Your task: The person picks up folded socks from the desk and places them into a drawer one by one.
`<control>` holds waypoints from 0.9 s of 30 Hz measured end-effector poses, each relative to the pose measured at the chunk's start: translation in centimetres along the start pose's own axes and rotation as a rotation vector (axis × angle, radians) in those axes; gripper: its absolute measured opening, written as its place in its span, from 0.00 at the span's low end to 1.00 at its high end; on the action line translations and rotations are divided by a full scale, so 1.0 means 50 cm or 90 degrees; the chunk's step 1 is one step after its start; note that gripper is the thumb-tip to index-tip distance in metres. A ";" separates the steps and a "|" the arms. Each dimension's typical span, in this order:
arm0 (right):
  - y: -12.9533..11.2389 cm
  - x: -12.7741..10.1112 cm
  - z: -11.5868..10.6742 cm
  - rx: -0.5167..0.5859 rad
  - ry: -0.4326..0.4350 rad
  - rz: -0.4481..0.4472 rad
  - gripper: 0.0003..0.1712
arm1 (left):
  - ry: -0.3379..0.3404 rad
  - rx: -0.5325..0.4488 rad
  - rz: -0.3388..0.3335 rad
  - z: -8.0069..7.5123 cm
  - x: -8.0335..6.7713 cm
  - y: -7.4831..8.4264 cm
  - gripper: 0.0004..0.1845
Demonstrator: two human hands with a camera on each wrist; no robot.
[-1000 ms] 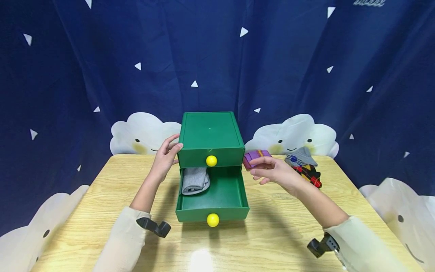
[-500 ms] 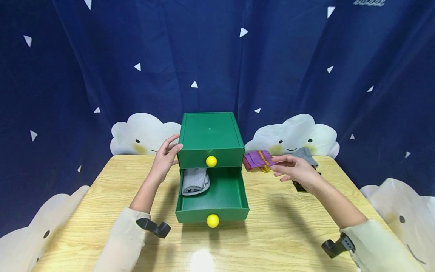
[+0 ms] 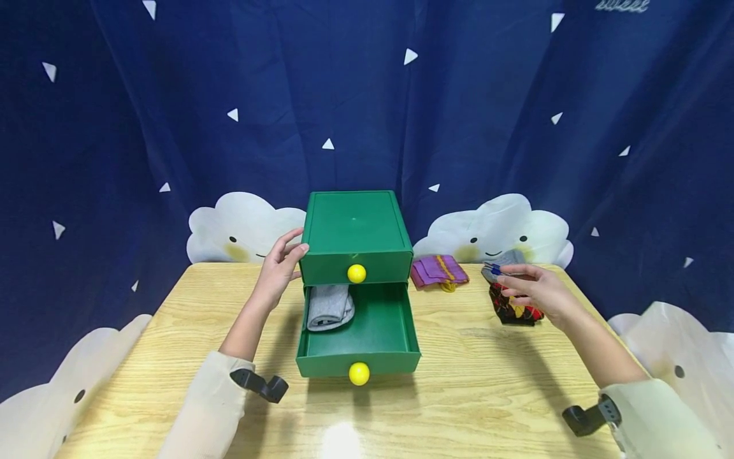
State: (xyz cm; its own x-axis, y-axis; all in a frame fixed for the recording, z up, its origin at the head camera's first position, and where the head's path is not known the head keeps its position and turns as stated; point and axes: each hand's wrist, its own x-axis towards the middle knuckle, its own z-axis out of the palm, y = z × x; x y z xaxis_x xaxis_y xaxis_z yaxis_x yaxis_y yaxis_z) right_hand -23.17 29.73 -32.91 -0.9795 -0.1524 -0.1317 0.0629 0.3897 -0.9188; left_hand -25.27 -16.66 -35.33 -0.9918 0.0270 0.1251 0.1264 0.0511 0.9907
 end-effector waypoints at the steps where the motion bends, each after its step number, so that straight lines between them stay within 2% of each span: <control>1: 0.006 0.000 -0.006 0.003 0.002 0.002 0.25 | 0.001 0.001 0.000 0.000 0.000 0.000 0.28; 7: 0.042 -0.001 -0.042 0.007 0.026 0.028 0.22 | 0.002 0.001 0.000 0.001 0.000 0.000 0.29; 13: 0.089 0.007 -0.073 -0.007 0.071 0.081 0.37 | 0.006 -0.002 0.000 0.001 0.001 0.000 0.29; 19: 0.141 0.014 -0.102 0.048 0.078 0.132 0.34 | 0.004 -0.003 -0.003 0.003 0.000 0.000 0.29; 24: 0.178 0.017 -0.112 0.028 0.102 0.170 0.44 | 0.007 -0.002 -0.003 0.003 -0.002 0.001 0.29; 27: 0.200 0.017 -0.112 0.046 0.117 0.194 0.47 | 0.009 -0.001 -0.004 0.003 -0.002 0.002 0.29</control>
State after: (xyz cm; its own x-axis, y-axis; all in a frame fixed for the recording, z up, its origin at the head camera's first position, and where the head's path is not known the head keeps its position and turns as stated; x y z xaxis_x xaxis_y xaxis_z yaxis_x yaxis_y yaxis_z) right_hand -24.43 38.61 -40.12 -0.9314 0.1284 -0.3406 0.3640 0.3260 -0.8725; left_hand -25.13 -16.49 -35.26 -0.9927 0.0133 0.1200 0.1206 0.0490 0.9915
